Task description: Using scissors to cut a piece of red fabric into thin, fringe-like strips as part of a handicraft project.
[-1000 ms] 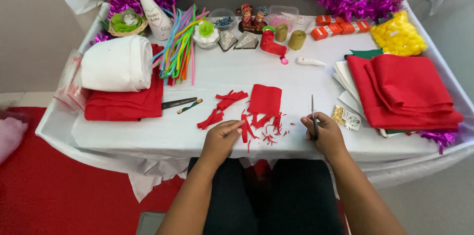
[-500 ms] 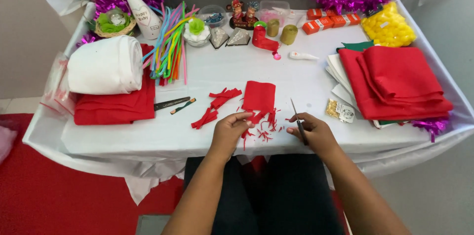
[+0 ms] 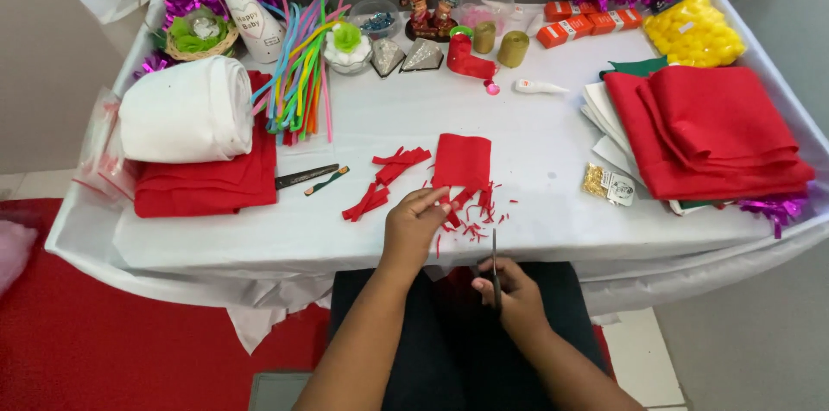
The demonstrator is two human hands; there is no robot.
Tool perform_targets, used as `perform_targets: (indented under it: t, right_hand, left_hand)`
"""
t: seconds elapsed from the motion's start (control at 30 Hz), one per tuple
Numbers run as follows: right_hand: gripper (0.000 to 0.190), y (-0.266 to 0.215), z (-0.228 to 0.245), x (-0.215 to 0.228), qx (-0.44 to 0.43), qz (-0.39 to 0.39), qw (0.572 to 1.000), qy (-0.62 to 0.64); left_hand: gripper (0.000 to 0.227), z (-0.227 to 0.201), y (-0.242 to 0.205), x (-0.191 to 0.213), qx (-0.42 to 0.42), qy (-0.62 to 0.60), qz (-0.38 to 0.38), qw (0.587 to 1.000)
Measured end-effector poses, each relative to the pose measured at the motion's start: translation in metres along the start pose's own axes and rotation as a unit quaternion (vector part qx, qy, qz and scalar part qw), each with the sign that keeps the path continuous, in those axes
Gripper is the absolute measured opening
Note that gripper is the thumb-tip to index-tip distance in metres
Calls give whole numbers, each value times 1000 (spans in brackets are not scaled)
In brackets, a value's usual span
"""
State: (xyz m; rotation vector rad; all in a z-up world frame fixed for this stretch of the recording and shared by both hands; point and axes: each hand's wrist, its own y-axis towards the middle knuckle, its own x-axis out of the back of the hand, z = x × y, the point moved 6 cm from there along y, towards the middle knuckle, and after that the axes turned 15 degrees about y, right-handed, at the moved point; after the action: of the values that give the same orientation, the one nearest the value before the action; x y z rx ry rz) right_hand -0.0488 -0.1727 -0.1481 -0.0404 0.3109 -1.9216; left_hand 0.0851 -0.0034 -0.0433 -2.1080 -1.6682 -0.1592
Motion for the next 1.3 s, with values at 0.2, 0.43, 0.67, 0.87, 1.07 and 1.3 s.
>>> perform_targets:
  t: [0.2,0.43,0.67,0.87,1.07,1.3]
  right_hand:
    - [34,5,14,-5,-22,20,999,-35]
    - [36,17,1,-1,88,63,989,-101]
    - [31,15,6,-9,84,101,985,-112]
    - [32,10,1,-14,108,135,982,-80]
    - [32,9,3,-17,61,99,993,-5]
    - [21,6,7,-21,7,52,998,29]
  left_hand:
    - [60,5,2,-6,11,-50,-11,999]
    - [45,-4,-8,-1,39,-79,2,996]
    - [39,-4,-11,5,26,-47,-1,999]
    - [54,7,-29,-24,38,-215,40,975]
    - [75,33,-53,-59,-77,-274,112,952]
    - [95,52,-58,-87,-126,-338,141,922]
